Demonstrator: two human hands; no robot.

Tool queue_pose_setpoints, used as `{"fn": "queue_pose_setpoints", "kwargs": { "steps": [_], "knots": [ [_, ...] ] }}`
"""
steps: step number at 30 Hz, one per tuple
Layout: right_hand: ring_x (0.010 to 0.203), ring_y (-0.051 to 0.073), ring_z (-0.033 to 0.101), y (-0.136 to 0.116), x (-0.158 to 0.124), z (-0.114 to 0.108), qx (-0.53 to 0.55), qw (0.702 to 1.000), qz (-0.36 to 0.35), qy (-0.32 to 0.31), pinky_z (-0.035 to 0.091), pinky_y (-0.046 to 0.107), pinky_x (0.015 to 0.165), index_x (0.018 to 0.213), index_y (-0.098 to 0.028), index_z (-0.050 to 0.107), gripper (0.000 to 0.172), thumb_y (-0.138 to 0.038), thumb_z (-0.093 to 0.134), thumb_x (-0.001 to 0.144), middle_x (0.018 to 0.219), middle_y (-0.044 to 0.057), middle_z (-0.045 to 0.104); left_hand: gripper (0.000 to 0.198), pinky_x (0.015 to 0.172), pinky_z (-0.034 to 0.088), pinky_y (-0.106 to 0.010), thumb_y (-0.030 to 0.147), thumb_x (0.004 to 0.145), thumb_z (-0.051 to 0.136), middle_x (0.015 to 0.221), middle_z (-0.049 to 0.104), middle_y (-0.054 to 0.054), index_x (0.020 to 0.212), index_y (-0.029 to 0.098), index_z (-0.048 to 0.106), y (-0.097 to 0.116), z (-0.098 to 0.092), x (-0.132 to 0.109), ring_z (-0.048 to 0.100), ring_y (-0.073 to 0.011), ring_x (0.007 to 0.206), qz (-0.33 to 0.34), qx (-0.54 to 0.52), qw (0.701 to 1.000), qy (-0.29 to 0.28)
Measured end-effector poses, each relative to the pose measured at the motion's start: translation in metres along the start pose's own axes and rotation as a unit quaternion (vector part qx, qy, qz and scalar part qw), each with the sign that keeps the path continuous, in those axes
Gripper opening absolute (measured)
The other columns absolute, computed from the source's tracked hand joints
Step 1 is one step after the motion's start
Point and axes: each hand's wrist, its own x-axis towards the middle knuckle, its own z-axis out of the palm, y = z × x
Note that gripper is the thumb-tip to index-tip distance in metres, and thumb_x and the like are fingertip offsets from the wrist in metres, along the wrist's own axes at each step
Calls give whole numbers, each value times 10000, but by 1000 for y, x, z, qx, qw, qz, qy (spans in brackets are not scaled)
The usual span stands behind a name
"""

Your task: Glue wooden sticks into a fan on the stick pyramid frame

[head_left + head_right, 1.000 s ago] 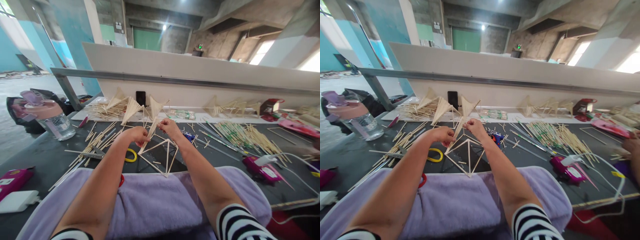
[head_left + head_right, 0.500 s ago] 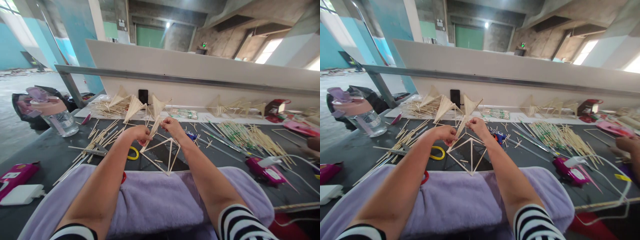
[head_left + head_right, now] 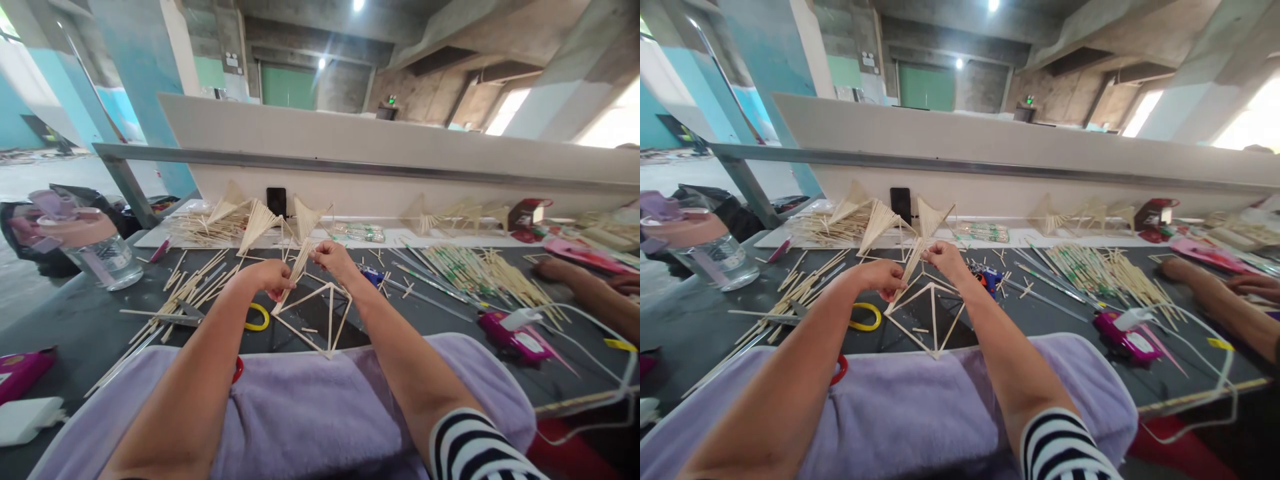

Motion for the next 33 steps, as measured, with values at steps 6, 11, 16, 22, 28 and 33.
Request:
{"fn": "queue_pose_setpoints", "kwargs": {
  "steps": [6, 11, 16, 22, 28, 33],
  "knots": [
    [428, 79, 414, -5, -2, -1, 8, 1000, 6, -4, 317, 211, 417, 629, -179, 516, 282, -417, 667, 636, 508, -39, 524, 266, 570, 524, -283, 382, 702, 624, 539, 610, -24, 660, 131, 548, 3, 1, -2, 618, -161, 538, -1, 4, 1000, 1],
    [419, 76, 423, -8, -1, -2, 16, 1000, 17, -14, 321, 206, 409, 637, -183, 512, 281, -412, 674, 629, 504, -43, 532, 321, 575, 517, -271, 441, 655, 661, 549, 612, -18, 672, 142, 544, 6, 1, -5, 628, -167, 572, -8, -1, 1000, 10],
    [438, 76, 440, -15, -4, -5, 30, 998, 28, -38, 333, 202, 413, 657, -175, 518, 299, -415, 690, 613, 544, -31, 565, 373, 556, 512, -268, 485, 620, 676, 533, 602, -16, 641, 144, 526, 8, 1, -7, 617, -166, 555, -1, 5, 1000, 10],
    [446, 78, 444, -12, -3, -6, 22, 999, 4, -40, 341, 204, 419, 639, -174, 526, 286, -440, 611, 698, 559, -17, 574, 351, 564, 509, -262, 482, 643, 645, 556, 615, -23, 650, 148, 536, 7, 0, -6, 620, -163, 565, 0, 18, 1000, 7],
    [438, 76, 435, -8, -1, -4, 36, 999, 3, -26, 338, 201, 417, 632, -178, 523, 292, -446, 631, 678, 546, -24, 565, 333, 571, 508, -261, 464, 649, 641, 582, 623, -24, 685, 145, 557, 10, 0, -7, 621, -162, 577, -6, 24, 1000, 9],
    [435, 76, 429, -7, -1, -4, 49, 998, 3, -25, 331, 202, 416, 618, -180, 520, 304, -450, 657, 653, 536, -28, 561, 308, 566, 505, -263, 435, 652, 639, 571, 611, -21, 677, 143, 545, 13, 2, -9, 618, -165, 573, -8, 21, 1000, 12]
  ]
}}
